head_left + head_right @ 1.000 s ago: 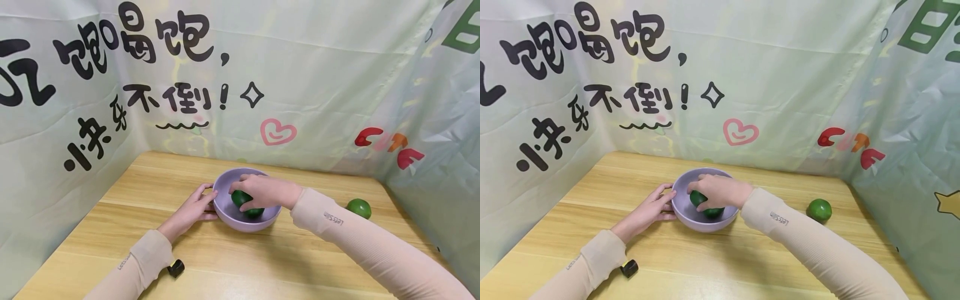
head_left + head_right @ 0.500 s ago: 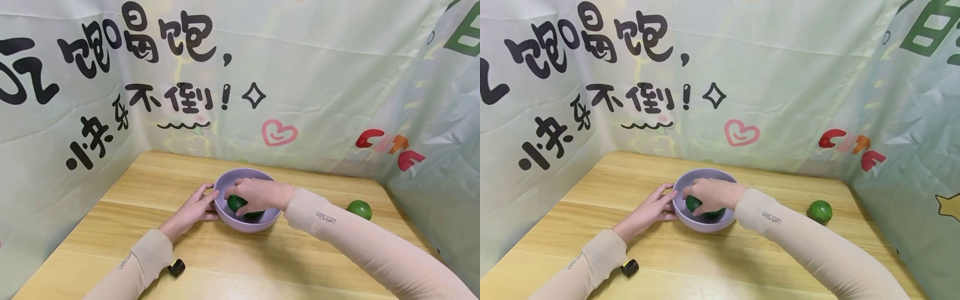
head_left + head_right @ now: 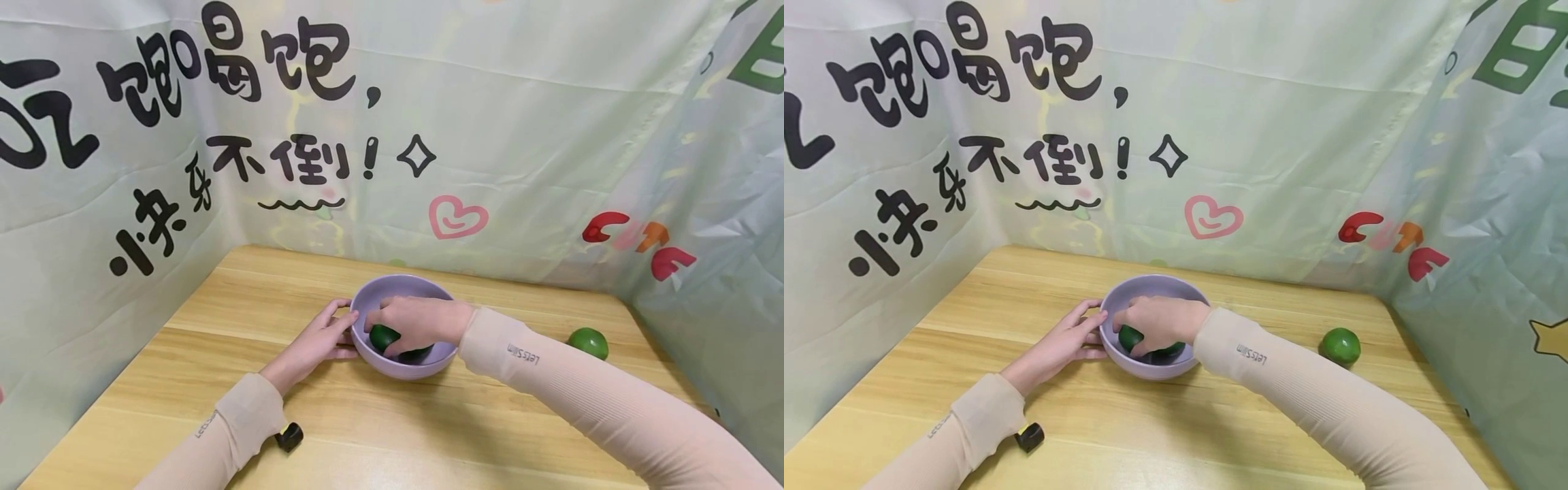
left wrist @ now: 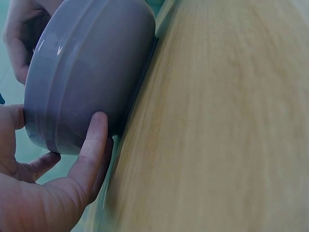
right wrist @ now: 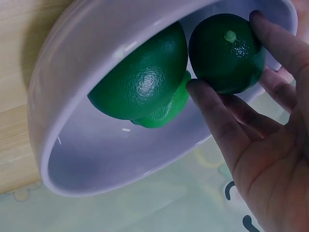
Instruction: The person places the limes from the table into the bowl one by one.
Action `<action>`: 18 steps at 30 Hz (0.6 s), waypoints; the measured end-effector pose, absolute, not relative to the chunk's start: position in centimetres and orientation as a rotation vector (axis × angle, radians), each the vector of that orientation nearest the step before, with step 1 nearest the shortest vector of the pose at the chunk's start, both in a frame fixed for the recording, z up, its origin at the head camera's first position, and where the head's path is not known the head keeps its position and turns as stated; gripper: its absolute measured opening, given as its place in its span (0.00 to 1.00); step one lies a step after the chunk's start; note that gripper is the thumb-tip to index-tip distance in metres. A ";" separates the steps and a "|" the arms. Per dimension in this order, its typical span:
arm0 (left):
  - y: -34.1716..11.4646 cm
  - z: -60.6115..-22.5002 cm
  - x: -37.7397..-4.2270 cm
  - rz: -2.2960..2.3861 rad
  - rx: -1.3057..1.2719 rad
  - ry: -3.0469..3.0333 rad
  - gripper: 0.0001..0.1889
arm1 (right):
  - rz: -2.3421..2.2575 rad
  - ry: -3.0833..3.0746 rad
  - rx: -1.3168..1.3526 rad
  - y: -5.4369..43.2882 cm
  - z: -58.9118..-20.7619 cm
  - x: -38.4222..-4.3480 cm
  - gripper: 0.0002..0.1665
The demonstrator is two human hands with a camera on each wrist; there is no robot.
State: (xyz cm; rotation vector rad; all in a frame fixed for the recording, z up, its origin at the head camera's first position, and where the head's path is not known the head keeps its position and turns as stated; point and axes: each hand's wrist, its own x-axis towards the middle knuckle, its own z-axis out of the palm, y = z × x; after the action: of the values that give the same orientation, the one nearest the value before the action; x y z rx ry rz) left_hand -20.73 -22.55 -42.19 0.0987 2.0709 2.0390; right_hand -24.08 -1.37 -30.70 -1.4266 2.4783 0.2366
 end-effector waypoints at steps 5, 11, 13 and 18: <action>-22.6 -42.2 -20.8 2.039 0.098 2.072 0.27 | 0.251 2.469 -1.414 -1.7 -31.0 -24.2 0.27; -22.6 -42.3 -20.9 2.042 0.097 2.067 0.27 | 0.259 2.455 -1.405 -1.9 -31.3 -24.5 0.28; -22.7 -42.3 -20.9 2.042 0.095 2.067 0.27 | 0.257 2.448 -1.403 -2.0 -31.4 -24.6 0.28; -22.7 -42.3 -20.9 2.040 0.090 2.067 0.28 | 0.283 2.428 -1.389 -2.1 -31.6 -24.7 0.27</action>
State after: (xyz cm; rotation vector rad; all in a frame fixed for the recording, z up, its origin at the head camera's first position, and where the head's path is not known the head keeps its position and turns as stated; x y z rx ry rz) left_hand -20.91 -22.68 -42.33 0.0904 2.0669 2.0401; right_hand -24.70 -2.12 -31.59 -1.3893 2.4282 0.2829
